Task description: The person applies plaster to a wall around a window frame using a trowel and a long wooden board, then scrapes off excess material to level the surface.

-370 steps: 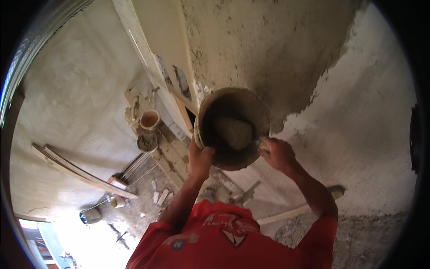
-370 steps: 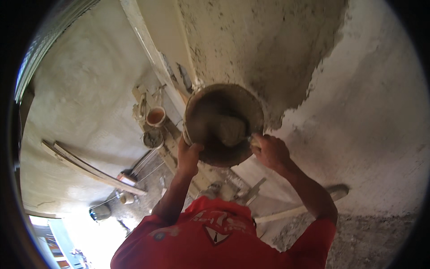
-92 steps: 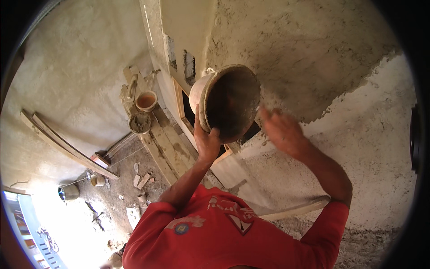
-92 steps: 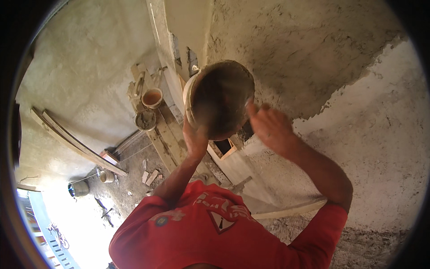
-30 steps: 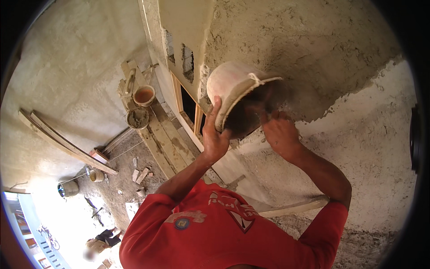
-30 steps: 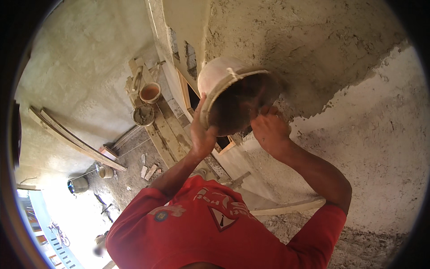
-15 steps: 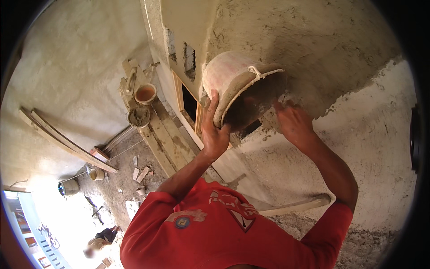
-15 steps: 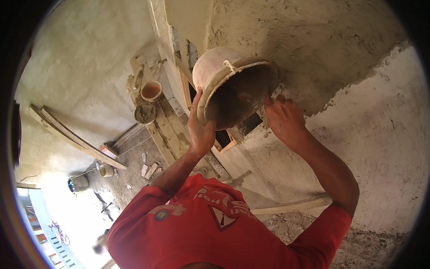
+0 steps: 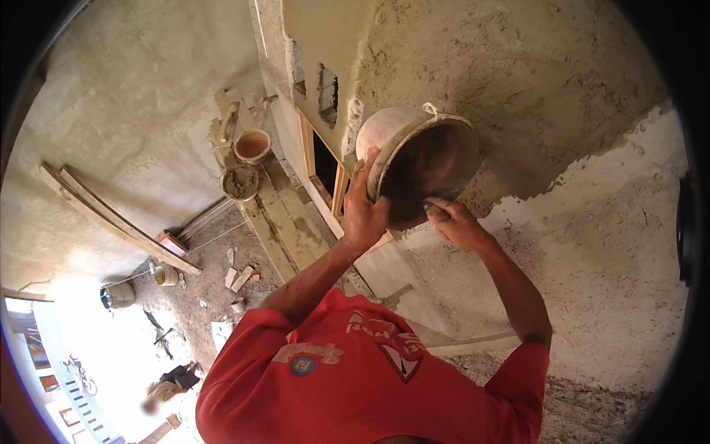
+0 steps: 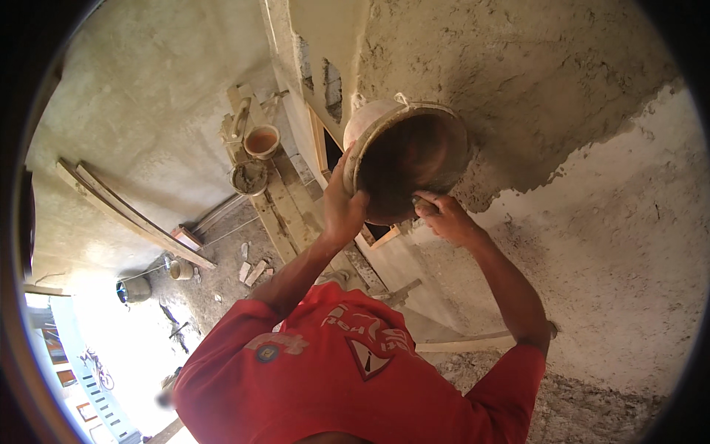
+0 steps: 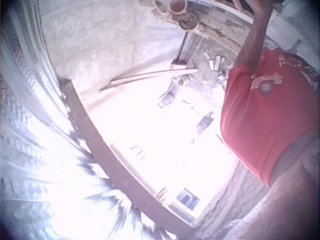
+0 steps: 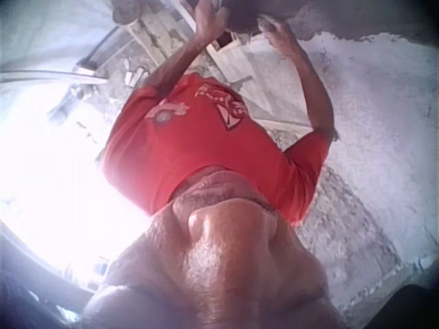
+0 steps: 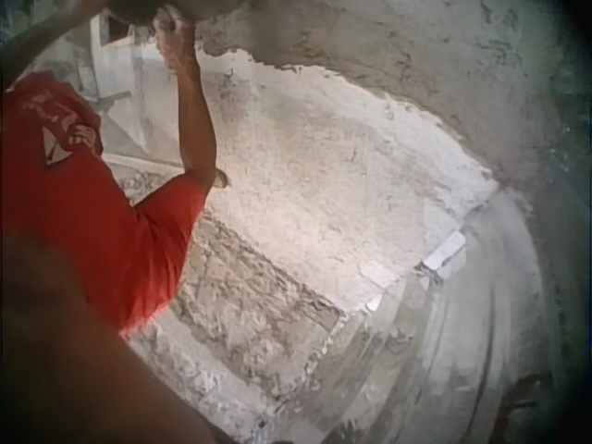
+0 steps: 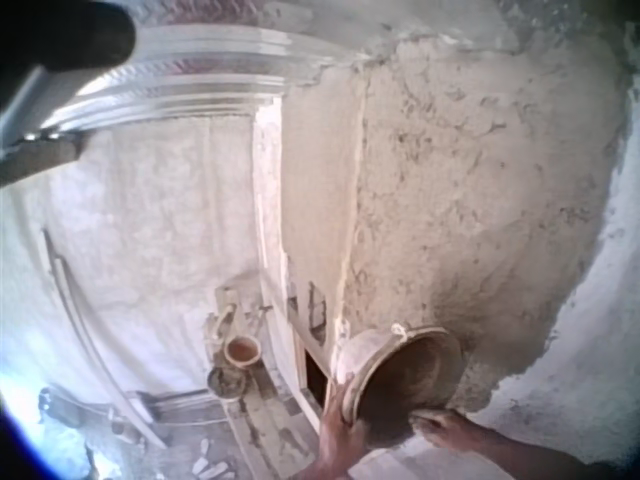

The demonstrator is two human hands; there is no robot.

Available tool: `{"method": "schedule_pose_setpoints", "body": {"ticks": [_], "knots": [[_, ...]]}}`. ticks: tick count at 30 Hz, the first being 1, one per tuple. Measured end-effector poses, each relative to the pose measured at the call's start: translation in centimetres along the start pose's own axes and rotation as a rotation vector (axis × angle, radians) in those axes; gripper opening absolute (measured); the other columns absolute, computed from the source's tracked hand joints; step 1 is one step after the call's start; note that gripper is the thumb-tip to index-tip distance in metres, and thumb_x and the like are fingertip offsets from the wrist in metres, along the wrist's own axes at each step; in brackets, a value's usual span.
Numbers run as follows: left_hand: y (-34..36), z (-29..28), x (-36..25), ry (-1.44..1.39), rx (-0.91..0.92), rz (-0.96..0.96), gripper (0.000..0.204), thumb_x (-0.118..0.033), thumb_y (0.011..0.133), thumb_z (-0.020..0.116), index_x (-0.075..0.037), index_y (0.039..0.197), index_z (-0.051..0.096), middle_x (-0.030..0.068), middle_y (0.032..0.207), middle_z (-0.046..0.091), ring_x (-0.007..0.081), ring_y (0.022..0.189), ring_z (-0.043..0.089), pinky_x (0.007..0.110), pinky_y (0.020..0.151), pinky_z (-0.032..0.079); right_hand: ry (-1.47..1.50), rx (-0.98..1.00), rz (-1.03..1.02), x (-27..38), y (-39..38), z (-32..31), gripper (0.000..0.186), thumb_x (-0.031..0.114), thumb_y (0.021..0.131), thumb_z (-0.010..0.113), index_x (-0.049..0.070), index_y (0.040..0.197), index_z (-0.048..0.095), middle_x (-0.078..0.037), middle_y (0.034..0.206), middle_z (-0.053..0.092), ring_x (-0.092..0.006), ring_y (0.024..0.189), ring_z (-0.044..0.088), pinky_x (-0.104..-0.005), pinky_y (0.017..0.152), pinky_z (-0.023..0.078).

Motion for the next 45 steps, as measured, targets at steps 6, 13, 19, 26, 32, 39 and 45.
{"method": "schedule_pose_setpoints", "body": {"ticks": [6, 13, 19, 26, 32, 39, 45], "knots": [[0.8, -0.2, 0.3, -0.248, -0.131, -0.139, 0.067, 0.007, 0.072, 0.051, 0.002, 0.139, 0.044, 0.0163, 0.119, 0.061, 0.0240, 0.112, 0.058, 0.032, 0.096, 0.045, -0.093, -0.108, -0.169, 3.8, -1.0, 0.9, 0.046, 0.016, 0.091, 0.059, 0.003, 0.136, 0.054, -0.003, 0.077, 0.061, -0.0104, 0.059, 0.051, -0.0285, 0.061, 0.047], [1.7, -2.8, 3.5, -0.375, -0.288, -0.074, 0.056, 0.006, 0.074, 0.053, 0.004, 0.130, 0.049, 0.0118, 0.111, 0.062, 0.0199, 0.101, 0.059, 0.031, 0.091, 0.047, -0.257, -0.153, -0.353, 8.8, -4.9, -3.1, 0.045, 0.019, 0.089, 0.065, 0.003, 0.130, 0.056, -0.010, 0.092, 0.067, -0.0141, 0.076, 0.060, -0.0304, 0.071, 0.050], [1.2, -5.4, 2.5, -0.484, -0.426, -0.065, 0.055, 0.008, 0.072, 0.052, 0.003, 0.128, 0.051, 0.0087, 0.108, 0.063, 0.0162, 0.093, 0.061, 0.027, 0.083, 0.050, -0.605, -0.230, -0.250, 17.5, -9.1, -5.7, 0.058, 0.025, 0.076, 0.082, 0.003, 0.121, 0.052, -0.012, 0.094, 0.065, -0.0192, 0.085, 0.060, -0.0372, 0.079, 0.051], [-0.8, -6.6, 3.7, -0.499, -0.481, -0.165, 0.057, 0.009, 0.068, 0.050, 0.001, 0.125, 0.052, 0.0061, 0.107, 0.062, 0.0145, 0.091, 0.058, 0.026, 0.082, 0.047, -0.816, -0.166, -0.509, 28.1, -14.3, -6.3, 0.054, 0.018, 0.069, 0.084, 0.003, 0.109, 0.051, -0.007, 0.091, 0.058, -0.0171, 0.083, 0.058, -0.0341, 0.075, 0.049], [-2.4, -8.0, 4.9, -0.497, -0.496, -0.194, 0.060, 0.010, 0.067, 0.049, 0.003, 0.126, 0.050, 0.0074, 0.111, 0.062, 0.0172, 0.097, 0.059, 0.027, 0.088, 0.045, -0.627, -0.094, -0.703, 34.4, -17.9, -5.5, 0.050, 0.022, 0.078, 0.075, -0.003, 0.118, 0.059, -0.009, 0.089, 0.063, -0.0145, 0.071, 0.061, -0.0289, 0.056, 0.051], [-4.9, -8.7, 4.9, -0.389, -0.534, -0.217, 0.059, 0.009, 0.067, 0.051, 0.002, 0.125, 0.051, 0.0094, 0.112, 0.063, 0.0191, 0.101, 0.060, 0.029, 0.092, 0.046, -0.401, -0.731, -0.375, 30.2, -16.2, -19.0, 0.042, 0.021, 0.094, 0.060, 0.002, 0.131, 0.053, -0.010, 0.093, 0.066, -0.0139, 0.071, 0.062, -0.0252, 0.056, 0.055], [-5.7, -9.1, 6.4, -0.417, -0.520, -0.375, 0.058, 0.008, 0.069, 0.051, 0.000, 0.126, 0.051, 0.0073, 0.108, 0.064, 0.0171, 0.092, 0.060, 0.027, 0.084, 0.047, -0.579, -1.331, -0.398, 25.2, -30.6, -26.6, 0.052, 0.034, 0.096, 0.057, 0.008, 0.141, 0.049, -0.001, 0.079, 0.059, -0.0088, 0.059, 0.053, -0.0224, 0.054, 0.048]]}}
Point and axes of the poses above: each hand's wrist, its own y-axis towards the middle knuckle, its own z-axis out of the palm, x = y × z, the point moved 2 cm from there along y, towards the middle knuckle
